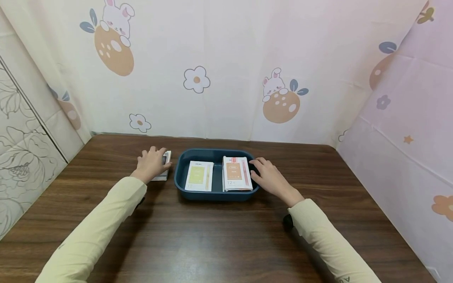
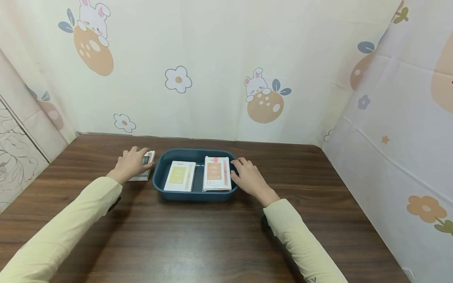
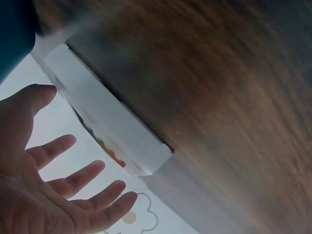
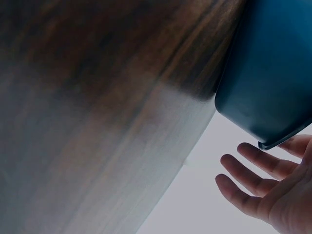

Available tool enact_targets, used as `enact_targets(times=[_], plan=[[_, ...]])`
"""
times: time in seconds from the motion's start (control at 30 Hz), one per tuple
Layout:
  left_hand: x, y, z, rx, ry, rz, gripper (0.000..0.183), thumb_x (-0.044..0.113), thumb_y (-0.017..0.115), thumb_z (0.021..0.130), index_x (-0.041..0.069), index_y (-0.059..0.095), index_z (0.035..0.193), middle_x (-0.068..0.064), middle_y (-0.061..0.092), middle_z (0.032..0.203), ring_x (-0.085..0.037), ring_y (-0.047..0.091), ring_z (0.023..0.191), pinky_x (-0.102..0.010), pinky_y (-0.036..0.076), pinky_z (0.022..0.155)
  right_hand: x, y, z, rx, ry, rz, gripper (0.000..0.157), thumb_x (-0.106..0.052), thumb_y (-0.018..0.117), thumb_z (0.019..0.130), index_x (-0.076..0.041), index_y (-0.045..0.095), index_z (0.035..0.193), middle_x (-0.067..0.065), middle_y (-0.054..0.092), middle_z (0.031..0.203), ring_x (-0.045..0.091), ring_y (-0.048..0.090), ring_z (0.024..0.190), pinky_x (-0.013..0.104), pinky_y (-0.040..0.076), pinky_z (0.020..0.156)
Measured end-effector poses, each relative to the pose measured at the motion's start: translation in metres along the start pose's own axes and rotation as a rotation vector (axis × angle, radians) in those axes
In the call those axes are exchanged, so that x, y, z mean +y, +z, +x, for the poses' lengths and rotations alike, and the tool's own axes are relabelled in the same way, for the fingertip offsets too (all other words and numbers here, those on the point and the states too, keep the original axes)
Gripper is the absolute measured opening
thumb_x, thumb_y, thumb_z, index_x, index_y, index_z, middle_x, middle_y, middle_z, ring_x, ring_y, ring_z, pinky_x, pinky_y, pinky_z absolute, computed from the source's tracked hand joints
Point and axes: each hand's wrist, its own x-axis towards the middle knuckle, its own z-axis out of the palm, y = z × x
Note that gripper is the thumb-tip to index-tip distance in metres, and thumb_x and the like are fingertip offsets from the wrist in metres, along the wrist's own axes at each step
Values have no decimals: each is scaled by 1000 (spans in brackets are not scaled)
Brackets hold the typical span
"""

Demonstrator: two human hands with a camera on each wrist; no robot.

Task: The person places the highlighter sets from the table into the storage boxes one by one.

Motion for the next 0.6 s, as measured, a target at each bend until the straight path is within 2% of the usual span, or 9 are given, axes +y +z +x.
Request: enact_targets(times=[0.3,0.6], plan=[[-5,5,2,-46,-30,-26,59,37,58,86,8,40,135,-30,38,128,-54,40,106,-64,36,85,0,0,1,-4,3,4,42,-26,45,93,-5,47,130,15,46,131,33,45,120,53,36,98],[-6,8,4,-77,-30,-24,64,40,57,87,7,37,137,-30,34,129,-55,43,101,-61,44,77,0,0,1,-9,9,5,43,-27,44,94,-5,46,130,15,46,131,33,45,120,53,36,99]])
